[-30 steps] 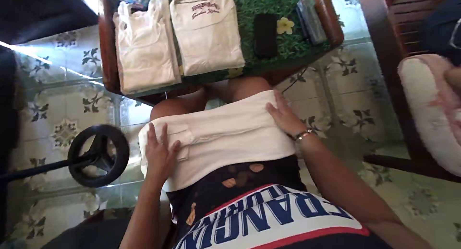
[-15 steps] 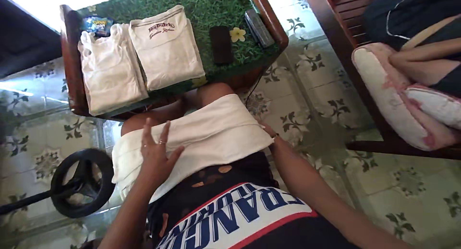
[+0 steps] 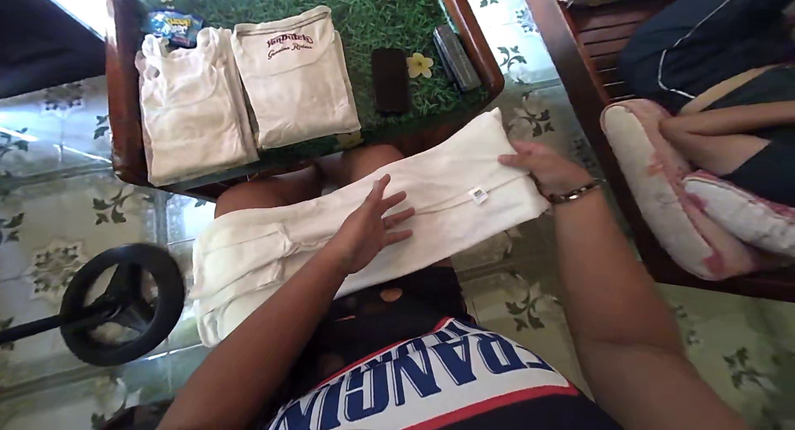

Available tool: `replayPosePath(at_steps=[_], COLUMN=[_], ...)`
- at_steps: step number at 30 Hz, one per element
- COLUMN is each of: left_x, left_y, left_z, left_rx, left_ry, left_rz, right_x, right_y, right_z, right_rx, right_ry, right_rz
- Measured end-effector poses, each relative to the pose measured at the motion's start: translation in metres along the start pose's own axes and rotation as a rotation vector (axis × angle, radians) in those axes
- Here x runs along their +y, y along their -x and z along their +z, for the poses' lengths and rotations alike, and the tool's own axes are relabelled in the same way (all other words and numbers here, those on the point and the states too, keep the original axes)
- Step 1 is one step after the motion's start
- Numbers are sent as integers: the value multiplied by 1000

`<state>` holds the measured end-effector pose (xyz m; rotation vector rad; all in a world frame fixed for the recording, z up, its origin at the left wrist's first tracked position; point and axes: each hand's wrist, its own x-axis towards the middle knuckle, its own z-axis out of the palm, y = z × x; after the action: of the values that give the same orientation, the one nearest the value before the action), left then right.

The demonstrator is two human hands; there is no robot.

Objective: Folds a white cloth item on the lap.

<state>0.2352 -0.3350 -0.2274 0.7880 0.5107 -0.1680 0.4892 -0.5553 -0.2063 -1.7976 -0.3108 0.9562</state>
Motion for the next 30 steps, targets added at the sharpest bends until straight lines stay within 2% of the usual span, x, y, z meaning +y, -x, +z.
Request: replayPosePath(at_steps=[4, 6, 9, 11, 13, 15, 17, 20, 23, 27, 30], left_x=[-10, -12, -16, -19, -22, -21, -21, -18, -13, -15, -14], left_y=[3, 5, 7, 8, 9, 7, 4, -2, -7, -7, 0], left_z=[-20, -26, -35, -39, -37, -30, -29, -32, -35, -38, -34], left_rx=[8, -11, 25, 86, 164, 231, 238, 205, 172, 184, 194], left_ry=[160, 214, 197, 142, 46, -28, -74, -170, -243, -244, -327], left_rz=[-47, -64, -27, -22, -7, -22, -41, -57, -60, -80, -69], right_x=[-31, -33, -19, -4, 11, 22, 32, 51, 63, 58, 49], right_y=[26, 32, 33, 31, 27, 20, 15, 7, 5, 7, 8], right_z=[64, 104, 142, 150, 153, 155, 158, 168, 178, 182, 182], right_rx=[-252, -360, -564, -468, -248, -4, 98, 98, 100, 45, 22], right_ry=[148, 279, 299, 318, 378, 519, 623, 762, 839, 893, 896], right_rz=[-68, -83, -120, -335, -557, -670, -673, -651, -552, -405, -373])
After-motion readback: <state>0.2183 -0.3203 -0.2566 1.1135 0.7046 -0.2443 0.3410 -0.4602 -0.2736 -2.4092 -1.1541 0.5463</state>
